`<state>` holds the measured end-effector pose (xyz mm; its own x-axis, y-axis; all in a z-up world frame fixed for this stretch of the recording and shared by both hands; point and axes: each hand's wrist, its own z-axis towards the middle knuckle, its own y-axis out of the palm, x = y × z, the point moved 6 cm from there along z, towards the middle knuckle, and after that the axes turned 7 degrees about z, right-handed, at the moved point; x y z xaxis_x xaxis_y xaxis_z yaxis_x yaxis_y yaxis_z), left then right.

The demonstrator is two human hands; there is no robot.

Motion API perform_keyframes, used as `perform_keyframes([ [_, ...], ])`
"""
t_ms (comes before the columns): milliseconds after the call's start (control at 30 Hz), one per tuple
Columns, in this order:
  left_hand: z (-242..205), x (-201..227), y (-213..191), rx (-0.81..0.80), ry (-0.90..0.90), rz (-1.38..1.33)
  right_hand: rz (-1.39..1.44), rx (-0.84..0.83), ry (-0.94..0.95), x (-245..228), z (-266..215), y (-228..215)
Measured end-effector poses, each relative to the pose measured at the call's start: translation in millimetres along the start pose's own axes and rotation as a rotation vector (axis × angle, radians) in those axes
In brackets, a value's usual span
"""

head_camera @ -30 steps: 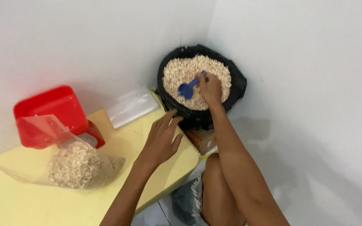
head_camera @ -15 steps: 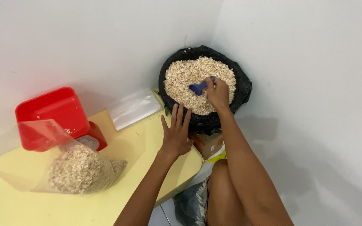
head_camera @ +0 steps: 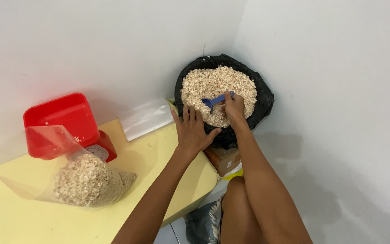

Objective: Scooping wood shavings from a large black storage bag into a clear plastic bag placed on a red scale.

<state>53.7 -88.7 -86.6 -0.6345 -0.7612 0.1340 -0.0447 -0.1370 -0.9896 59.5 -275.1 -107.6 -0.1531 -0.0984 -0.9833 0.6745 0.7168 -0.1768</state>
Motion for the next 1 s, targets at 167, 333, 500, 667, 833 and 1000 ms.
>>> perform_keyframes([
  [167,16.7,7.2,-7.5,0.019,-0.014,-0.063,0.121,0.037,0.069,8.0,10.3,-0.1],
  [333,26.4,12.7,-8.2,0.044,0.01,-0.199,0.217,0.078,0.126,17.1,18.4,2.3],
  [500,36.2,8.4,5.4,0.117,0.02,-0.124,0.252,0.072,0.155,22.5,22.8,5.2],
  [667,36.5,3.8,-8.0,0.128,0.001,-0.185,0.26,0.067,0.139,18.8,20.9,1.0],
  [833,39.9,10.3,1.2,0.108,0.127,-0.189,0.313,0.085,0.156,14.8,17.9,-2.3],
  [1000,39.2,5.4,-4.9,0.127,0.123,-0.226,0.38,0.091,0.149,18.3,17.3,-8.3],
])
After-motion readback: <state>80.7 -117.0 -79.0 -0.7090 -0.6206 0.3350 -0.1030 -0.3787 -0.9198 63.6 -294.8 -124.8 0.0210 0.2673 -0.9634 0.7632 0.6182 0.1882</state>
